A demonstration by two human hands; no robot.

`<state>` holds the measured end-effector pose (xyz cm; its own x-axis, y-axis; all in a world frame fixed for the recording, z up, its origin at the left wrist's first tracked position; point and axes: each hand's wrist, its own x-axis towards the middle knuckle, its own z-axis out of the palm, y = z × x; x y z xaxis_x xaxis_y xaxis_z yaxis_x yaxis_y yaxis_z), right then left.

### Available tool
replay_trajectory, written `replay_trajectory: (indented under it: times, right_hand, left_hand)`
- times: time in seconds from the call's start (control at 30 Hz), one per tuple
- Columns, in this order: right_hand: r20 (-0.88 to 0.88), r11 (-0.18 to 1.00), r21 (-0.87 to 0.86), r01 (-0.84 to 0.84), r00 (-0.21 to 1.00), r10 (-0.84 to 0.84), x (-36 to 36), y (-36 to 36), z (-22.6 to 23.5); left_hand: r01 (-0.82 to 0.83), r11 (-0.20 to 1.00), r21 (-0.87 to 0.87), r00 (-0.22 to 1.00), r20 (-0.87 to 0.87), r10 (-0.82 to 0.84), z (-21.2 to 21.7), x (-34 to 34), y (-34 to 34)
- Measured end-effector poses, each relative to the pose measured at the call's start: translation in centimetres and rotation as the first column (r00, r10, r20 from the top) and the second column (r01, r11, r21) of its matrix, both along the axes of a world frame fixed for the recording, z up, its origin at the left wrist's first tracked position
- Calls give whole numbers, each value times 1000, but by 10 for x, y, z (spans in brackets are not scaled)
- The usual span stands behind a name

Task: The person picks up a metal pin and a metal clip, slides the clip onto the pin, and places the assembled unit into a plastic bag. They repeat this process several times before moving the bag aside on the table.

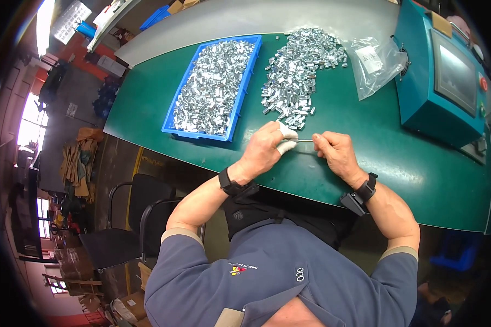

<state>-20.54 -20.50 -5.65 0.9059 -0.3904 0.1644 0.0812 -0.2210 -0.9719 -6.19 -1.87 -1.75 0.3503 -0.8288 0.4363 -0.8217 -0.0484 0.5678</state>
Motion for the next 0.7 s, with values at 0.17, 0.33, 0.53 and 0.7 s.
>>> replay_trajectory:
  times: [0.17,0.33,0.53,0.7]
  right_hand:
    - [-34,992,107,67,997,-63,1,-9,3]
    - [-52,969,226,99,995,-89,7,-15,-4]
    - [-59,973,210,101,994,-90,6,-15,-3]
    - [-83,974,203,102,993,-87,4,-18,-5]
  left_hand:
    - [-111,992,-55,982,149,119,23,43,17]
    - [-333,940,-71,902,264,340,38,108,52]
    - [-515,854,-77,714,512,477,45,149,71]
    - [-28,978,205,944,326,-41,12,51,20]
